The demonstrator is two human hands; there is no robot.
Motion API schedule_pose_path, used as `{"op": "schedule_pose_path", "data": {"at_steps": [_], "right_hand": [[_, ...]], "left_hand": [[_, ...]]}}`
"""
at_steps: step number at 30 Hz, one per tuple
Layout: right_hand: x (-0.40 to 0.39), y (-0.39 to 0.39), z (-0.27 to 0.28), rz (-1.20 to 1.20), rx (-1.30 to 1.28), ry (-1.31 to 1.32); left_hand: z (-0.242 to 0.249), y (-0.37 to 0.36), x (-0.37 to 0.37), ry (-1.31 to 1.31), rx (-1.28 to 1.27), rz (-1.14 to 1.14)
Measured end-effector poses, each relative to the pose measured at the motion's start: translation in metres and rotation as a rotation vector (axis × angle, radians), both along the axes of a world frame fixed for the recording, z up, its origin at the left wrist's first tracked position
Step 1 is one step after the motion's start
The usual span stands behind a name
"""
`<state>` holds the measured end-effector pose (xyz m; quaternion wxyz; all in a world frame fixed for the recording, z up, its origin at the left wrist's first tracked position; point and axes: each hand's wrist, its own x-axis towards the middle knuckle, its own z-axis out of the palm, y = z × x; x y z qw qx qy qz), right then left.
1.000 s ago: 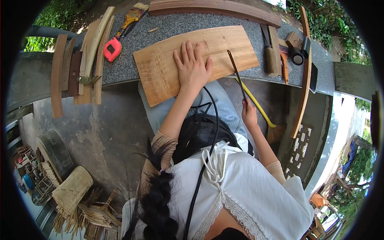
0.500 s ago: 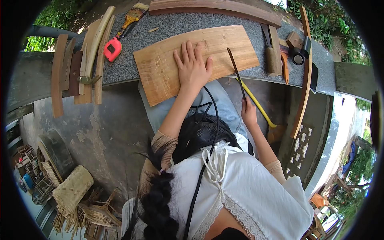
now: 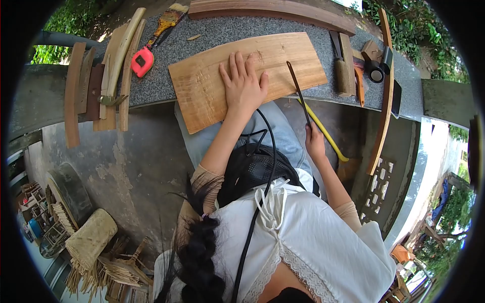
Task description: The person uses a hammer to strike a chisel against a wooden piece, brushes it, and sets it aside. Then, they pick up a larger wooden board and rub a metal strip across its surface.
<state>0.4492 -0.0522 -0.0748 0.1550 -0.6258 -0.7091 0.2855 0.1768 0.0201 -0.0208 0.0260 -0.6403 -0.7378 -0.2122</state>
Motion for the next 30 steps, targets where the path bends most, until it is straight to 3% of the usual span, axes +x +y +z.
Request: {"op": "schedule_pose_path", "data": {"at_steps": [3, 6, 13, 18, 25, 30], "right_hand": [[-0.037, 0.031, 0.015, 0.012, 0.094, 0.119], [-0.046, 0.024, 0.018, -0.061, 0.021, 0.122], [0.012, -0.012, -0.022, -0.031, 0.065, 0.080], [-0.031, 0.013, 0.023, -0.046, 0.017, 0.102], [0.019, -0.026, -0.019, -0.065, -0.055, 0.075], [-0.008, -0.004, 0.002, -0.035, 0.024, 0.084]], "left_hand": [[-0.001, 0.000, 0.000, 0.000, 0.004, 0.003], [-0.001, -0.001, -0.001, -0.009, 0.008, -0.004], [-0.003, 0.000, -0.001, -0.016, 0.017, -0.018], [-0.002, 0.003, -0.001, -0.005, 0.009, 0.002], [-0.003, 0.003, -0.001, -0.014, 0.013, -0.005], [-0.002, 0.001, -0.001, 0.001, 0.016, -0.010]]}}
